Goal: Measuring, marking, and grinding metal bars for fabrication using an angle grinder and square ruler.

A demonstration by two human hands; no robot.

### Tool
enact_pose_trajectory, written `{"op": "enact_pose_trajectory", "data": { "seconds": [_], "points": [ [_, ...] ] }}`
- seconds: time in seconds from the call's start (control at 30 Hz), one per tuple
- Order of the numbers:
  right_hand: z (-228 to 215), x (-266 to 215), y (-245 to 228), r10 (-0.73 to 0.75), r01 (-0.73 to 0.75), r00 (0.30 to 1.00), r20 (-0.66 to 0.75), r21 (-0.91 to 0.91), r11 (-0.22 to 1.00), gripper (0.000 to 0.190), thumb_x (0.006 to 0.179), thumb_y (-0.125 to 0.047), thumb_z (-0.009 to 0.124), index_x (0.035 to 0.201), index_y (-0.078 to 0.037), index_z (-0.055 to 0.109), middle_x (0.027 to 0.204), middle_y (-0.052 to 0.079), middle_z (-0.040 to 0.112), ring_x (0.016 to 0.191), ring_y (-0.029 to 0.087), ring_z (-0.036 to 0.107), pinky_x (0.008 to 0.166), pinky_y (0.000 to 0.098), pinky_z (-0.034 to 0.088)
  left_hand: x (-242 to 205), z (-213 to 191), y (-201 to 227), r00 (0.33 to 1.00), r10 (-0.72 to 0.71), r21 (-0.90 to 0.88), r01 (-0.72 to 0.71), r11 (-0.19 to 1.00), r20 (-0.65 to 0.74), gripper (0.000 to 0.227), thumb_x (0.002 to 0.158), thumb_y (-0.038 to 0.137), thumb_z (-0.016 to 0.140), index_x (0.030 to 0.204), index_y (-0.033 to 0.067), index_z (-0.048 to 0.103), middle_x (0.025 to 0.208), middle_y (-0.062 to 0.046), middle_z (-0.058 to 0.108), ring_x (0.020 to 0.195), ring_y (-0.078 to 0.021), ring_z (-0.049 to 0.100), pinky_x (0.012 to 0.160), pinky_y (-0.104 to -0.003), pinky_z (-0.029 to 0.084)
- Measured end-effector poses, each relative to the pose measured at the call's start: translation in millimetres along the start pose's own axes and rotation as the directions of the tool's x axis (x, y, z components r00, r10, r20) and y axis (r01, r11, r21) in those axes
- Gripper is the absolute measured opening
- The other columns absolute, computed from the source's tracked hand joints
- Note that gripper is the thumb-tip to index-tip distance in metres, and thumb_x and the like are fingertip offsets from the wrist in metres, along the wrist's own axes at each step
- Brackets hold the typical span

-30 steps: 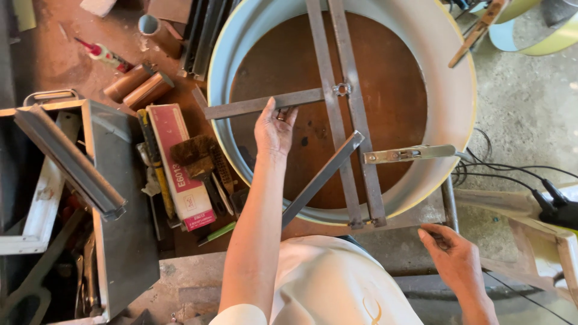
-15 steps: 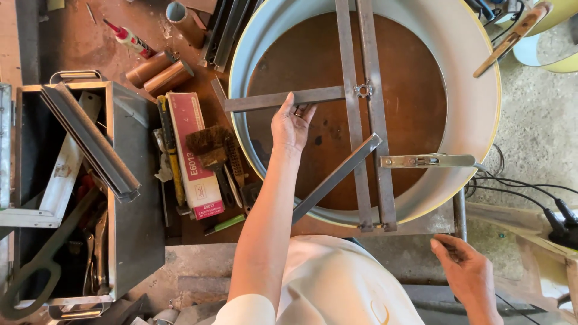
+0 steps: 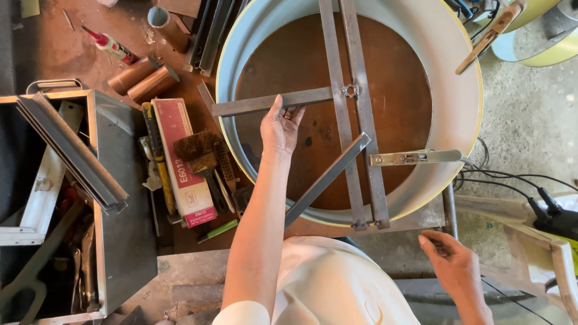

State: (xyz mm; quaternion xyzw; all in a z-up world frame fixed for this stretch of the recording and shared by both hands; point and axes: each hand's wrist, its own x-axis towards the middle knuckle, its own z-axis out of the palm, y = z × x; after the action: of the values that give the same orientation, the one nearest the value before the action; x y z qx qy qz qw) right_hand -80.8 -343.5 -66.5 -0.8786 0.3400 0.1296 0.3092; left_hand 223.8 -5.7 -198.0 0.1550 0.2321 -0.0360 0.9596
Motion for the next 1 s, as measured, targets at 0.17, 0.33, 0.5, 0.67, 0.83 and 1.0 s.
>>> {"op": "enact_pose_trajectory", "data": {
  "seconds": [0.17, 0.33, 0.5, 0.67, 0.83, 1.0],
  "points": [
    [4.8, -2.7, -13.1, -0.023, 0.022, 0.999, 0.045, 0.025, 0.999, 0.031, 0.091, -0.027, 0.077, 0.113, -0.006, 0.079, 0.087, 0.007, 0.077, 0.081, 0.011, 0.066, 0.076, 0.0277, 0.053, 3.4, -10.1, -7.2, 1.000, -0.010, -0.004, 0.010, 1.000, -0.018, 0.030, 0.095, 0.019, 0.072, 0.116, 0.0010, 0.059, 0.114, -0.010, 0.066, 0.109, -0.0260, 0.065, 0.106, -0.052, 0.055],
    [6.0, -0.4, -15.0, -0.032, 0.029, 0.998, 0.061, 0.054, 0.998, 0.031, 0.091, -0.026, 0.076, 0.113, -0.005, 0.078, 0.089, 0.006, 0.079, 0.083, 0.012, 0.068, 0.077, 0.0285, 0.054, 4.2, -7.0, -11.5, 1.000, -0.002, 0.001, 0.002, 1.000, -0.022, 0.029, 0.095, 0.019, 0.071, 0.115, 0.0014, 0.060, 0.114, -0.009, 0.067, 0.109, -0.0253, 0.065, 0.104, -0.052, 0.056],
    [4.5, -0.4, -14.0, -0.038, 0.038, 0.998, 0.045, 0.019, 0.999, 0.031, 0.091, -0.026, 0.076, 0.114, -0.006, 0.079, 0.089, 0.007, 0.079, 0.083, 0.012, 0.069, 0.078, 0.0289, 0.054, 2.0, -5.3, -7.4, 1.000, 0.003, -0.052, -0.004, 0.999, -0.030, 0.028, 0.095, 0.017, 0.071, 0.114, 0.0002, 0.059, 0.114, -0.010, 0.066, 0.110, -0.0264, 0.066, 0.105, -0.052, 0.057],
    [2.8, -1.8, -12.0, 0.017, -0.018, 0.999, 0.050, 0.011, 1.000, 0.031, 0.091, -0.026, 0.077, 0.115, -0.007, 0.079, 0.087, 0.008, 0.077, 0.081, 0.013, 0.067, 0.077, 0.0292, 0.054, 1.9, -4.1, -1.8, 1.000, -0.007, -0.044, 0.006, 0.999, -0.030, 0.031, 0.096, 0.019, 0.071, 0.117, -0.0011, 0.060, 0.118, -0.012, 0.066, 0.112, -0.0275, 0.065, 0.107, -0.050, 0.055],
    [4.8, -1.4, -16.2, -0.032, 0.031, 0.998, 0.054, 0.017, 0.999, 0.031, 0.091, -0.027, 0.077, 0.114, -0.006, 0.079, 0.088, 0.007, 0.077, 0.082, 0.012, 0.067, 0.077, 0.0287, 0.053, -0.1, -5.4, -0.8, 0.999, -0.009, -0.034, 0.008, 0.999, -0.032, 0.033, 0.095, 0.019, 0.070, 0.119, -0.0002, 0.060, 0.120, -0.012, 0.065, 0.114, -0.0273, 0.064, 0.107, -0.050, 0.054],
    [6.3, 4.9, -19.3, -0.050, 0.050, 0.996, 0.072, 0.011, 0.999, 0.031, 0.091, -0.026, 0.077, 0.113, -0.005, 0.078, 0.089, 0.007, 0.078, 0.083, 0.012, 0.067, 0.077, 0.0289, 0.054, 9.2, -14.0, -5.2, 1.000, -0.017, -0.020, 0.017, 1.000, -0.006, 0.029, 0.095, 0.019, 0.070, 0.115, 0.0002, 0.059, 0.114, -0.011, 0.066, 0.111, -0.0271, 0.065, 0.105, -0.051, 0.056]
  ]
}}
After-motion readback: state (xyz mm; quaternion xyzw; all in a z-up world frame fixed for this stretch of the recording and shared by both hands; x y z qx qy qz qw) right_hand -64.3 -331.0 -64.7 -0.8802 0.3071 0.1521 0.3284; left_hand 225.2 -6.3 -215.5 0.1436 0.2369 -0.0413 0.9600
